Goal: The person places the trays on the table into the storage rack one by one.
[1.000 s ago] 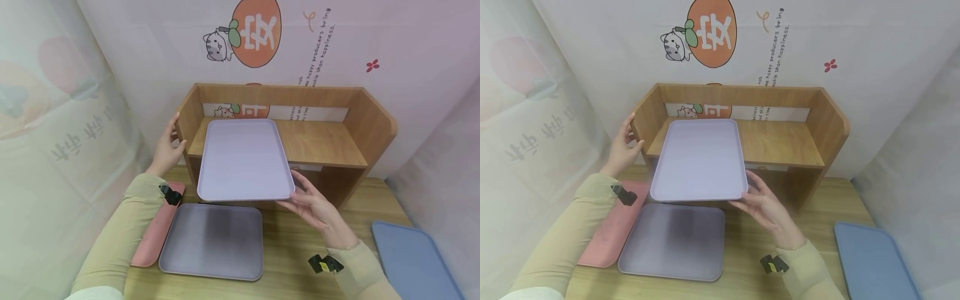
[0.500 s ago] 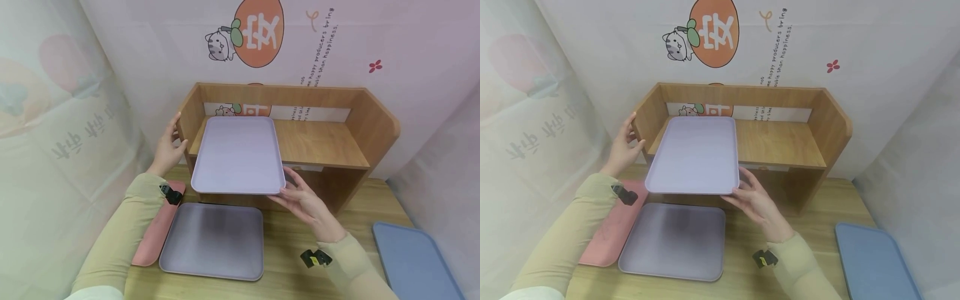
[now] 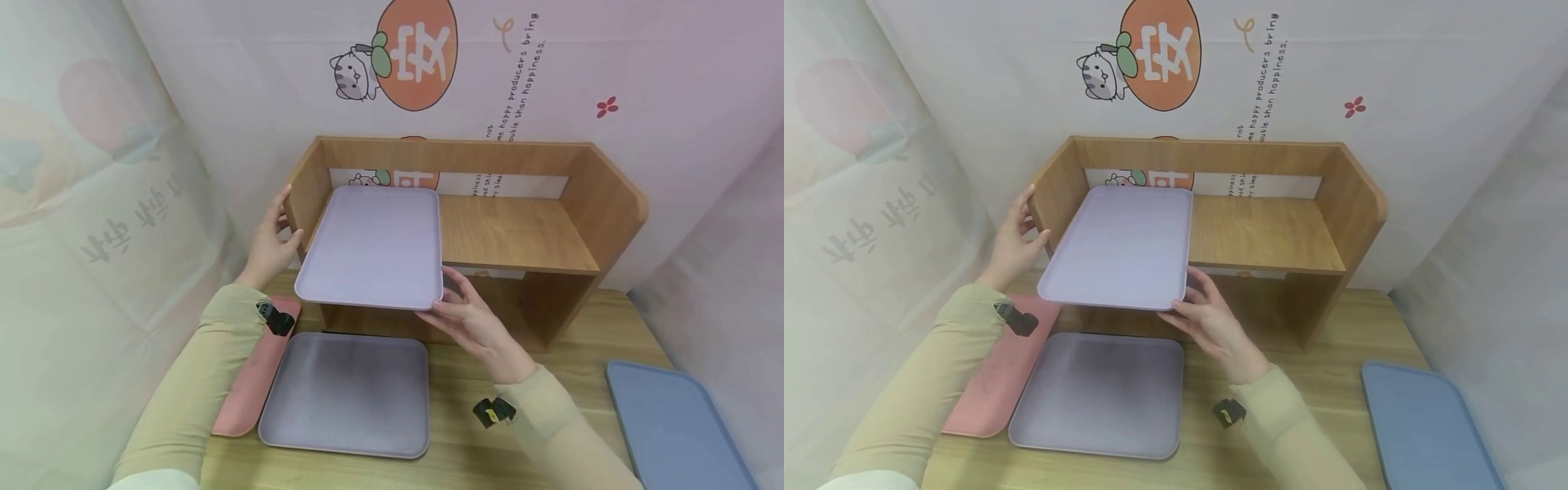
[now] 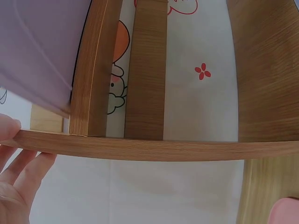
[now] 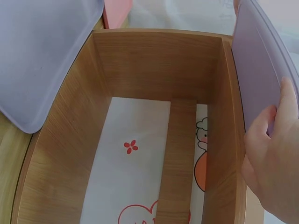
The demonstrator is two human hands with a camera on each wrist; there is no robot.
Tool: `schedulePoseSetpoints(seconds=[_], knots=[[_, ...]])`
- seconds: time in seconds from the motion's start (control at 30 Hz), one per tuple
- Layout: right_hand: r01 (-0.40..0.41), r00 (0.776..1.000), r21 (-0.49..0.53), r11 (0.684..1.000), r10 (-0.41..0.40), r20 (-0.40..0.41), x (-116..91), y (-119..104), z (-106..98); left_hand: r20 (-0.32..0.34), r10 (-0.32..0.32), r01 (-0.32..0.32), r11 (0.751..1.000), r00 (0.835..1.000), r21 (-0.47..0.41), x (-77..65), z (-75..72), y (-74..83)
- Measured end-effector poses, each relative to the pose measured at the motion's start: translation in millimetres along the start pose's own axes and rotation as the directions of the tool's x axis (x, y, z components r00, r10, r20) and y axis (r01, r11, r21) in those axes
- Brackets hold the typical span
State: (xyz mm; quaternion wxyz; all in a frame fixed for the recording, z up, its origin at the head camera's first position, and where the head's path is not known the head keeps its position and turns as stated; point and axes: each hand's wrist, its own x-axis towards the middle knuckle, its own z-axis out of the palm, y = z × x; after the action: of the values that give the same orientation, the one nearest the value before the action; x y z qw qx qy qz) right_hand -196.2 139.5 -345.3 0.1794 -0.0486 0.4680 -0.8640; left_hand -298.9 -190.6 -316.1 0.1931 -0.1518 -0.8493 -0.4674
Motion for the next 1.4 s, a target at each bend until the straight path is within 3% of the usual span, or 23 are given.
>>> schedulePoseSetpoints(seconds=[0.43,0.53,0.77,0.93,1.17,1.4], knots=[[0.000,1.000,-0.031,1.000,0.000,-0.022,15.0,6.0,12.5,0.010,-0.054,0.054,0.998,0.998,0.032,0.9,-1.4,0.0],[-0.001,1.000,-0.029,1.000,0.000,-0.015,15.9,7.3,12.4,0.003,-0.040,0.040,0.999,0.999,0.035,0.9,-1.9,-0.8],[0.003,1.000,-0.051,0.999,-0.002,0.027,9.9,8.6,5.2,-0.006,-0.017,0.017,0.999,1.000,0.031,0.2,-0.6,-3.5],[-0.024,1.000,-0.068,0.997,0.025,0.014,0.3,7.2,-3.5,-0.002,-0.024,0.024,0.999,1.000,0.023,0.8,-1.5,-3.6],[-0.018,0.998,-0.073,0.997,0.022,0.055,-20.3,11.7,-37.3,-0.005,-0.019,0.019,1.000,1.000,0.013,1.1,-1.4,0.2],[0.001,0.963,0.100,0.995,-0.028,0.269,-49.3,24.4,-101.1,0.001,-0.022,0.022,1.000,1.000,-0.013,1.3,1.2,2.2]])
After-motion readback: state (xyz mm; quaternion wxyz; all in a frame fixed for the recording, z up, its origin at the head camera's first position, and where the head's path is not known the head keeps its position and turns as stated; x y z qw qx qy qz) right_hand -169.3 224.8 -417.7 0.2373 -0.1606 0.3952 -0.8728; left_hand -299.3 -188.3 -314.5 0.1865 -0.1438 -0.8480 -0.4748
